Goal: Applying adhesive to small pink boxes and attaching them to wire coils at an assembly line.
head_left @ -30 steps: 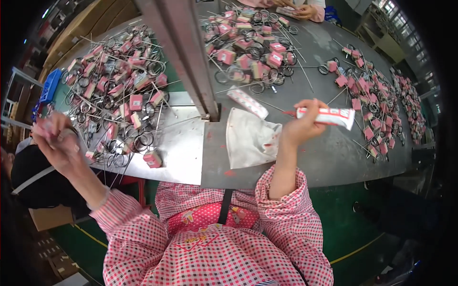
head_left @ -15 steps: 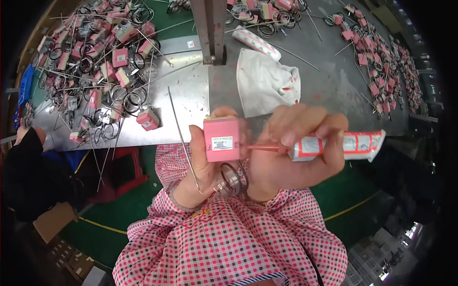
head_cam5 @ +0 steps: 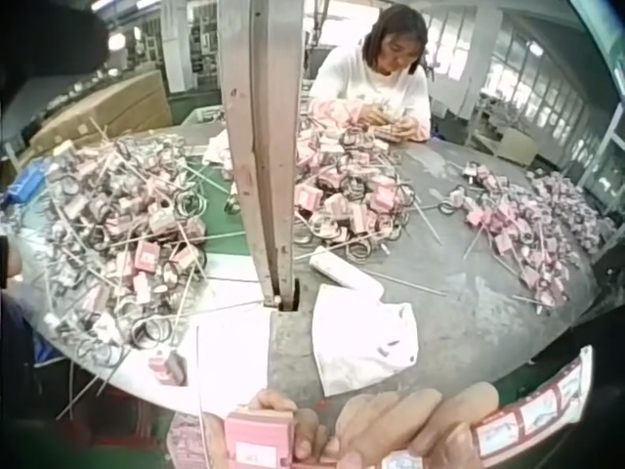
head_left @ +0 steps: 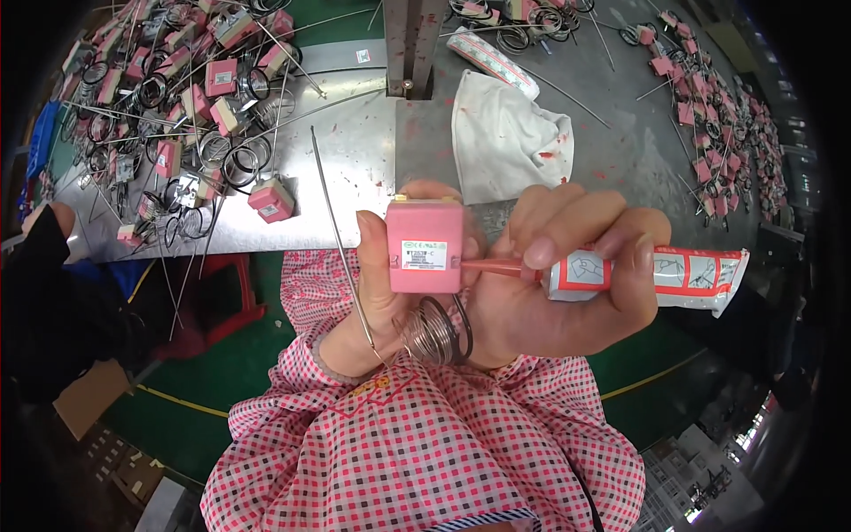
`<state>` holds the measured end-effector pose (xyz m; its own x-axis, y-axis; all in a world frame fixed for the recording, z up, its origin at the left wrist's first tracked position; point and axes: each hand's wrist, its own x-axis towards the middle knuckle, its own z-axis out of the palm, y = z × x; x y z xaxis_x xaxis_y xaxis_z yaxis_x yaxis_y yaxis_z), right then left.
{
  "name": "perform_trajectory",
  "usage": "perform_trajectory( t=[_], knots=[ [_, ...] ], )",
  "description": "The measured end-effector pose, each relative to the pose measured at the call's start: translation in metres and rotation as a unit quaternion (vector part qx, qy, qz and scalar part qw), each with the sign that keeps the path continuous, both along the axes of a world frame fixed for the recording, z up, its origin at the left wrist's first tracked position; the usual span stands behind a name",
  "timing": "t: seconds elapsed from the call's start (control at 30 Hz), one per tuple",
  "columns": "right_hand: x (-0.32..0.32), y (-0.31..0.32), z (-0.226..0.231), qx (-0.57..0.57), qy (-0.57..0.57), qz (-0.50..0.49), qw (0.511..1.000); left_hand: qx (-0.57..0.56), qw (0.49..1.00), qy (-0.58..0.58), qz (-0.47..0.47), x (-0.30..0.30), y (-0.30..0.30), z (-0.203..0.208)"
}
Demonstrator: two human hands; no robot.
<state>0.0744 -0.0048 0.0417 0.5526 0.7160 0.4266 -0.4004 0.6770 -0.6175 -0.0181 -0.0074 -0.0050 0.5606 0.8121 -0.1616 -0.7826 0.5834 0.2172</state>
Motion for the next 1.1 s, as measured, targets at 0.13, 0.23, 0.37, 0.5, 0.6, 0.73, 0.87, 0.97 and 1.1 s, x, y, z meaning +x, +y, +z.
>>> perform_trajectory(
  t=[0.13, 0.23, 0.37, 0.5, 0.6, 0.73, 0.87, 0.97, 1.1],
  knots=[
    [0.004, 0.0, 0.002, -0.029, -0.035, 0.023, 0.999, -0.022, 0.999, 0.023, -0.011, 0.0, 0.002, -0.001],
    [-0.013, 0.011, 0.006, -0.053, 0.048, -0.092, 0.993, 0.015, 1.0, 0.009, 0.007, 0.002, 0.003, -0.003],
    [-0.014, 0.012, 0.006, -0.066, 0.054, -0.089, 0.992, 0.002, 1.0, 0.027, 0.005, -0.001, 0.004, 0.002],
    [0.001, 0.008, 0.003, -0.054, -0.013, -0.003, 0.998, 0.032, 0.997, 0.066, -0.005, -0.005, 0.005, -0.001],
    [0.006, 0.007, 0.001, -0.035, -0.062, 0.057, 0.996, -0.015, 1.0, -0.004, 0.013, -0.003, 0.003, 0.002],
    [-0.014, 0.01, 0.007, -0.079, -0.085, -0.103, 0.988, 0.0, 0.999, 0.04, -0.001, -0.002, 0.001, 0.003],
    [-0.017, 0.009, 0.002, -0.009, -0.123, -0.147, 0.981, -0.036, 0.999, -0.015, 0.004, 0.002, 0.001, -0.003],
    [-0.019, 0.011, -0.001, 0.03, -0.106, -0.162, 0.981, -0.038, 0.998, -0.049, 0.003, 0.004, 0.003, -0.008],
    [-0.014, 0.011, 0.001, 0.063, -0.096, -0.169, 0.979, -0.047, 0.997, -0.058, 0.001, 0.006, 0.004, -0.007]
  ],
)
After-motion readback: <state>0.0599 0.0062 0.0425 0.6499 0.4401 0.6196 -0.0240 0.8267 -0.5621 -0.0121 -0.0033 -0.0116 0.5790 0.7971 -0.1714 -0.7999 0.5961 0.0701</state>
